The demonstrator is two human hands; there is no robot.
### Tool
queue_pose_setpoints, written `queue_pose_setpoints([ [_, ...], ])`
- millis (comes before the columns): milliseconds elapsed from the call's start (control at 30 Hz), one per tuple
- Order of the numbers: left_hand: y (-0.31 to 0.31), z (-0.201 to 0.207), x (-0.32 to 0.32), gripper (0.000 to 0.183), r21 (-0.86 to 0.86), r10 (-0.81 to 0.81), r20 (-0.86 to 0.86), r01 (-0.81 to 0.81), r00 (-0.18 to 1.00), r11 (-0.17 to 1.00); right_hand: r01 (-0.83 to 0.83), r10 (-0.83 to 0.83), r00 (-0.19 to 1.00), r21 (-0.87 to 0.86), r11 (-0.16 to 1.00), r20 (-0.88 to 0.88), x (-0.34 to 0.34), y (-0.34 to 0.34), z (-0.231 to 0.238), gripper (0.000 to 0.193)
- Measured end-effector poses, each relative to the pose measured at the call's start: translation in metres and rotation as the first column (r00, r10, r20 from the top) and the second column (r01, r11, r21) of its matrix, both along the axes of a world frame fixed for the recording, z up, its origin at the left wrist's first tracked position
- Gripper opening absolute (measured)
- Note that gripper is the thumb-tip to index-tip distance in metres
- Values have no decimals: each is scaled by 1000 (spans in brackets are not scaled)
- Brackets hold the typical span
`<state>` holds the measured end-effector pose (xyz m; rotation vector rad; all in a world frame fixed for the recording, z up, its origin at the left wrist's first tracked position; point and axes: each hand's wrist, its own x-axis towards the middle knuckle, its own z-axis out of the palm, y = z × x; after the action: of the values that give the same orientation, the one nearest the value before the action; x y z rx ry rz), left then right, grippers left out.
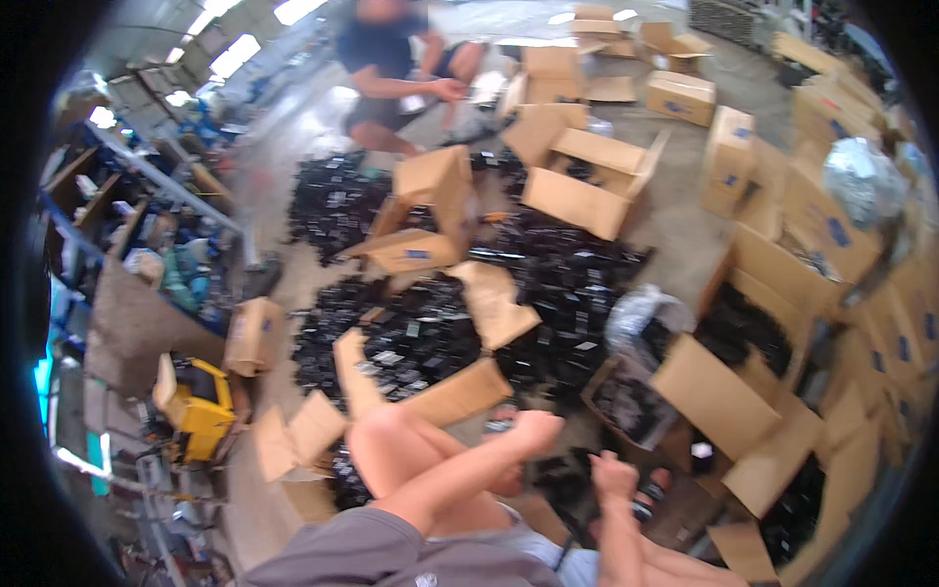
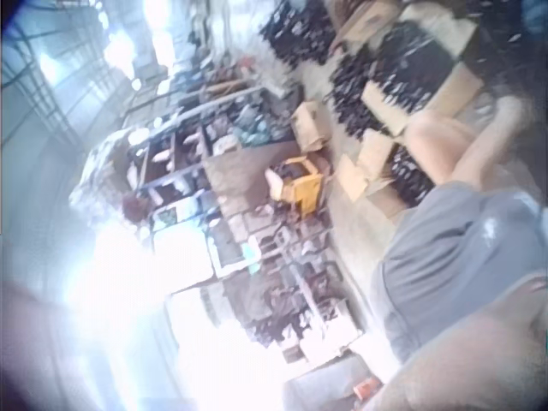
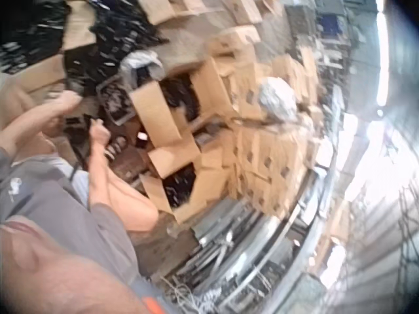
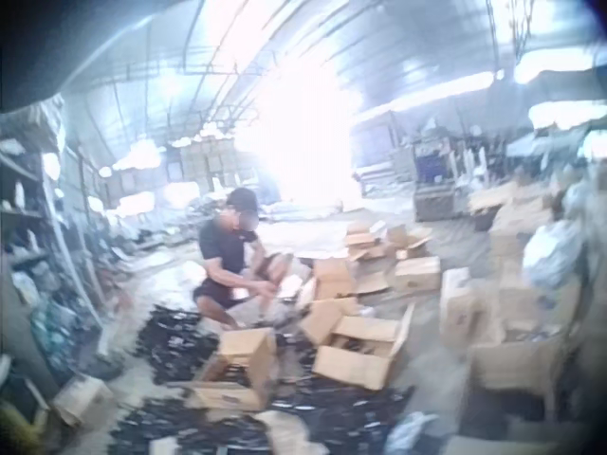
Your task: The person sorts black plastic mechanical components by hand, placing them into different cardboard boxes and plastic bags while sitting on the floor of a fabrication facility.
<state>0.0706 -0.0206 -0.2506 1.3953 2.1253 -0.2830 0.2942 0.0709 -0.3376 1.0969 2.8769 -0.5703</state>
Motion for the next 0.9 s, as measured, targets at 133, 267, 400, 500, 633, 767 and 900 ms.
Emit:
queue_pose_setpoints([
  [133, -49, -71, 33, 31, -120, 276, 110, -263, 955, 957, 79, -80, 997, -61, 995, -9, -4, -4, -12, 36],
  [267, -30, -80, 41, 31, -166, 240, 124, -218, 963, 962, 243, -199, 952, -177, 954, 234, -12, 9, 8, 38],
  [400, -26, -92, 55, 33, -185, 244, 196, -209, 950, 960, 288, -242, 942, -191, 938, 232, -8, 19, 22, 38],
  [500, -38, -105, 52, 33, -202, 220, 184, -182, 958, 962, 383, -338, 917, -228, 895, 213, -13, 22, 60, 39],
  [633, -41, -118, 55, 32, -200, 259, 161, -226, 952, 953, 491, -523, 852, -397, 776, 30, -27, 22, 118, 40],
  [767, -31, -118, 64, 30, -212, 210, 114, -183, 971, 960, 478, -556, 829, -436, 762, -63, -24, 27, 134, 42],
  [900, -19, -118, 71, 28, -306, 159, 57, -134, 986, 942, 469, -567, 820, -477, 744, -80, -25, 30, 142, 45],
])
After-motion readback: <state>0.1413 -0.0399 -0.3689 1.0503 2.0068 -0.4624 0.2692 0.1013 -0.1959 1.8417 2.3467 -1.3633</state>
